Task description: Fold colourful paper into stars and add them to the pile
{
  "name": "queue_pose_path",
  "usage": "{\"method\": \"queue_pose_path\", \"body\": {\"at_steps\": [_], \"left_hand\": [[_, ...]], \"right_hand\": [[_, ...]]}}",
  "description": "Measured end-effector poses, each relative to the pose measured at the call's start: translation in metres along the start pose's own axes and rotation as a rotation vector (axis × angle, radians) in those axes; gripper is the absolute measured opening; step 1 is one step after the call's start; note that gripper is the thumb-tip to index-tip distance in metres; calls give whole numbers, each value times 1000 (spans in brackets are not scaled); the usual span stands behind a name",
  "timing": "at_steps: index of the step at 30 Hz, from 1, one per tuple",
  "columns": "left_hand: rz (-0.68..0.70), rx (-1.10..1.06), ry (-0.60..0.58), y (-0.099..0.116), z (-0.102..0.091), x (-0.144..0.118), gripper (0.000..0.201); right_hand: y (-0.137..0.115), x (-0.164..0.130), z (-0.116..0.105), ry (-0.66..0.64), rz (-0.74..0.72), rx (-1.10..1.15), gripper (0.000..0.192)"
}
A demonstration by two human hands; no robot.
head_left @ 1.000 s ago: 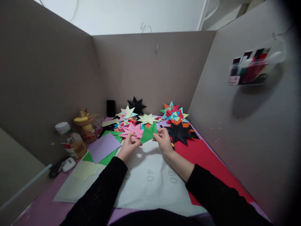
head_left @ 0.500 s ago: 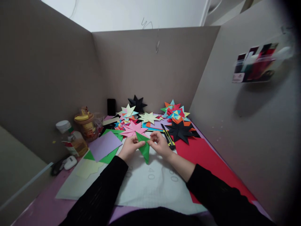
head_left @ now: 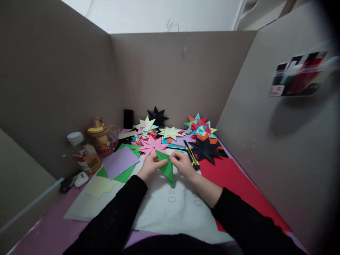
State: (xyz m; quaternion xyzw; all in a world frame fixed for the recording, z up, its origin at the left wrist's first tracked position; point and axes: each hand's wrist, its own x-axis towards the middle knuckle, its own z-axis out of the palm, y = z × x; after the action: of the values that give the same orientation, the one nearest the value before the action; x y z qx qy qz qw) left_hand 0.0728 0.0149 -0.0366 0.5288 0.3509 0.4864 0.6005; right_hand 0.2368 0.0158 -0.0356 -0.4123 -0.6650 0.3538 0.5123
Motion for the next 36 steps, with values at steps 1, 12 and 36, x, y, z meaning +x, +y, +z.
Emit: {"method": "queue_pose_path", "body": {"at_steps": [1,12,36], "left_hand": [[-14,-21,9,-1,2,0,28],[-2,-98,186,-8,5,-1,30],[52,-333,563,-2,-17,11,37]], "right_hand": [[-1,0,1,9,-1,-16,19],[12,-3,14,-37,77,2,25],[18,-13,32,-186,155,29,16]]}}
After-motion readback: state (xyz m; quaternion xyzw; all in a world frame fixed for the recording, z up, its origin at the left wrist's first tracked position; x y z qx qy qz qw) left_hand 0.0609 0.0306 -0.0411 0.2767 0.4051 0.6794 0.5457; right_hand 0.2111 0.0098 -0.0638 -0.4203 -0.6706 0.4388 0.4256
